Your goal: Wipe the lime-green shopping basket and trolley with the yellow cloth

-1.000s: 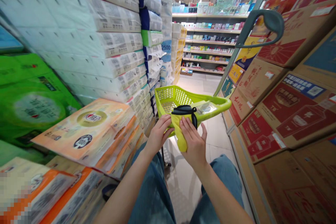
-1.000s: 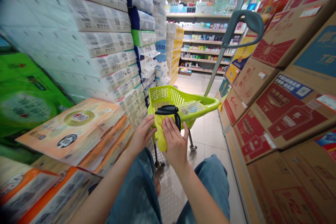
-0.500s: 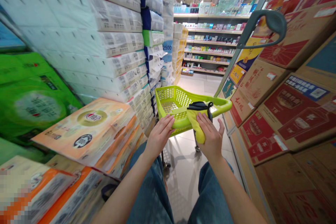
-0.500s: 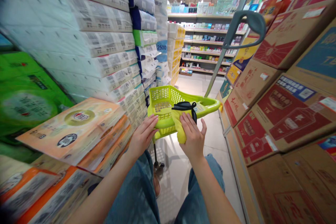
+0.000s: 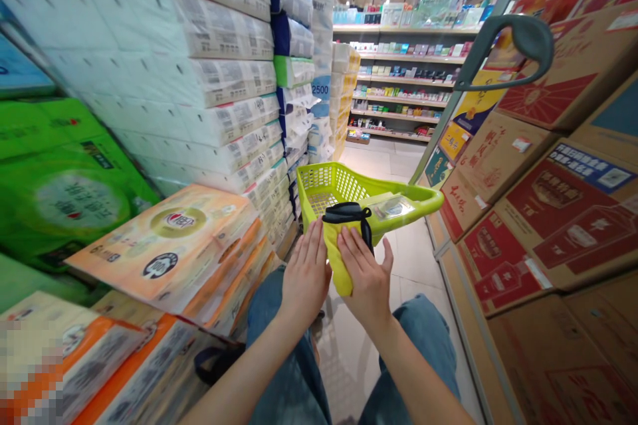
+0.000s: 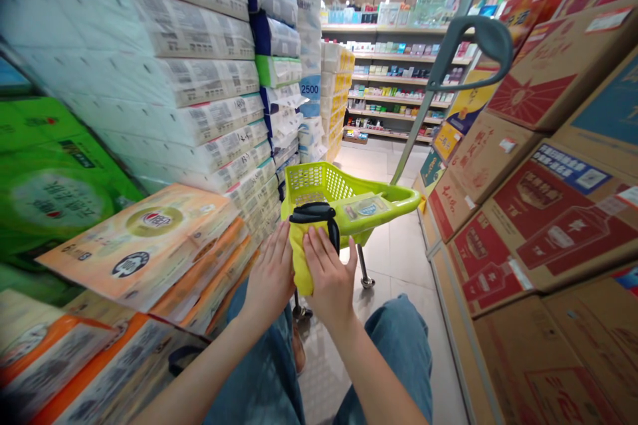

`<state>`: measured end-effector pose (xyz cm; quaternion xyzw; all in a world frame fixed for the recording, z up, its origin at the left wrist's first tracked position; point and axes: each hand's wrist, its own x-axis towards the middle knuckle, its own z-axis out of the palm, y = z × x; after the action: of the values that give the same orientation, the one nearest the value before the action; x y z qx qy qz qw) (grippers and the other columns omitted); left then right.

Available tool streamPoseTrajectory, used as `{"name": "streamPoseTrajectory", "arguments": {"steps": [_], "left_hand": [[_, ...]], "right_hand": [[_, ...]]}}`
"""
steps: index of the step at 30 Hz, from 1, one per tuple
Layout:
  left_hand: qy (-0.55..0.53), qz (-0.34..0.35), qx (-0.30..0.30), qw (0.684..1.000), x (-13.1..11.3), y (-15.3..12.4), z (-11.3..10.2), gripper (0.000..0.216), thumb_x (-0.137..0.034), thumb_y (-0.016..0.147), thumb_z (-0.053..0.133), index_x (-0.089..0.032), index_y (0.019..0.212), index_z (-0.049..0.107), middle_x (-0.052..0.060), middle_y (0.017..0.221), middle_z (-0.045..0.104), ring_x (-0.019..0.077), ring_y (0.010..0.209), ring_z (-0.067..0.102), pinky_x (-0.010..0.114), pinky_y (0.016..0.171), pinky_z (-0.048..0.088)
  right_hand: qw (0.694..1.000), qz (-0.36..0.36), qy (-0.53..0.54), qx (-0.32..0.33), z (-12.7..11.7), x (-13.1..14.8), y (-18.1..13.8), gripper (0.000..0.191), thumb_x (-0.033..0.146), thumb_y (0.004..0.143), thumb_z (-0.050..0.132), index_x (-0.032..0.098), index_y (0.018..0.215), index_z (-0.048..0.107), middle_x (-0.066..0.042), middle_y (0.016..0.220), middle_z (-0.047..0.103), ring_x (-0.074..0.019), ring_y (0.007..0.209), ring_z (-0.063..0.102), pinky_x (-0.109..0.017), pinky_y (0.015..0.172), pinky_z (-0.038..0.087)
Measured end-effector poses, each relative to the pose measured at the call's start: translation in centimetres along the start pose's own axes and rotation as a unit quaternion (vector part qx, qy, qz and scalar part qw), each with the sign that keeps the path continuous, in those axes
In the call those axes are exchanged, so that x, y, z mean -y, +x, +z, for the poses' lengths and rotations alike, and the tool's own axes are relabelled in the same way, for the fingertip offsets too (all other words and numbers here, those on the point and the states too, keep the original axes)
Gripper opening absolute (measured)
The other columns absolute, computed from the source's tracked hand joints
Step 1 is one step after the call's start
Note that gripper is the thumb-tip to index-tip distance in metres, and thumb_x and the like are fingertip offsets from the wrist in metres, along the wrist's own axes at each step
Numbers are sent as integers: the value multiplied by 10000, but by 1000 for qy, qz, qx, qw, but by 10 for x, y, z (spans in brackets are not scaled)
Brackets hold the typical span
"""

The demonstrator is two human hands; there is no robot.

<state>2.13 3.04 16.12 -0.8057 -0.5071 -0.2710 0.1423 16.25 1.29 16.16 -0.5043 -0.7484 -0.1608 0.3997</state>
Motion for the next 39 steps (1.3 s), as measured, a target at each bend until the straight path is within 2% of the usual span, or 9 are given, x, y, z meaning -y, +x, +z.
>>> {"name": "streamPoseTrajectory", "arguments": {"steps": [3, 6, 10, 15, 18, 21, 24, 29, 39], "left_hand": [[10, 1, 1, 1000, 2, 0, 0, 694, -190, 930, 426, -87, 1556, 143, 137, 1599, 276, 244, 1483, 273, 409, 1191, 308], [14, -1, 7, 1000, 1, 0, 1, 687, -215, 942, 438, -86, 1554, 152, 122, 1606, 263, 236, 1490, 254, 395, 1202, 288], [7, -9, 13, 1000, -3, 0, 0, 694, -213, 934, 456, -70, 1547, 163, 130, 1612, 245, 234, 1498, 231, 395, 1204, 286], [-3, -8, 10, 1000, -2, -1, 0, 702, -104, 867, 437, -34, 1526, 206, 166, 1597, 274, 249, 1493, 244, 414, 1193, 306], [-3, -11, 1, 1000, -1, -1, -1, 691, -176, 908, 460, -48, 1533, 194, 172, 1584, 302, 261, 1480, 281, 423, 1179, 331], [-4, -13, -4, 1000, -1, -1, -2, 702, -217, 930, 481, -75, 1545, 173, 162, 1580, 318, 256, 1477, 287, 417, 1181, 327], [-4, -15, -3, 1000, -2, -1, -3, 705, -222, 934, 486, -72, 1546, 168, 159, 1585, 311, 253, 1485, 269, 414, 1190, 311], [0, -19, -2, 1000, 0, -2, -3, 691, -222, 936, 491, -60, 1536, 188, 162, 1579, 322, 260, 1478, 284, 411, 1188, 311], [-4, -18, -16, 1000, 8, 2, 1, 707, -208, 934, 479, -80, 1547, 151, 174, 1566, 346, 266, 1468, 309, 427, 1176, 334]], "right_hand": [[1000, -9, -23, -16, -9, -26, 1, 502, 202, 888, 497, 222, 1390, 491, -72, 1378, 606, -222, 1287, 562, -484, 1219, -22], [996, 41, -64, -42, -18, -46, 6, 490, 174, 873, 497, 226, 1360, 518, -66, 1366, 617, -231, 1294, 557, -493, 1216, -23], [996, 68, -46, -32, -11, -26, 6, 512, 156, 870, 473, 206, 1379, 499, -77, 1399, 587, -227, 1335, 517, -488, 1219, -28], [1000, 8, 13, 9, 0, 6, -5, 523, 187, 888, 472, 212, 1411, 467, -75, 1413, 572, -207, 1342, 509, -480, 1225, -41], [1000, 0, -1, 0, -8, -11, -5, 506, 205, 897, 478, 221, 1403, 479, -74, 1391, 593, -212, 1321, 530, -486, 1225, -39], [998, 45, -39, -32, -16, -38, -1, 496, 191, 893, 485, 231, 1387, 497, -68, 1393, 594, -226, 1318, 535, -509, 1224, -19], [996, 70, -31, -47, -14, -53, 0, 517, 160, 881, 491, 234, 1393, 496, -70, 1416, 574, -235, 1346, 505, -521, 1231, 55], [995, 44, 65, -65, 2, -59, -3, 594, 111, 858, 476, 208, 1443, 454, -90, 1463, 521, -240, 1426, 398, -483, 1189, 316], [994, 36, 83, -62, 10, -64, 3, 618, 95, 843, 458, 212, 1450, 454, -88, 1469, 513, -255, 1423, 401, -509, 1177, 356]]}}
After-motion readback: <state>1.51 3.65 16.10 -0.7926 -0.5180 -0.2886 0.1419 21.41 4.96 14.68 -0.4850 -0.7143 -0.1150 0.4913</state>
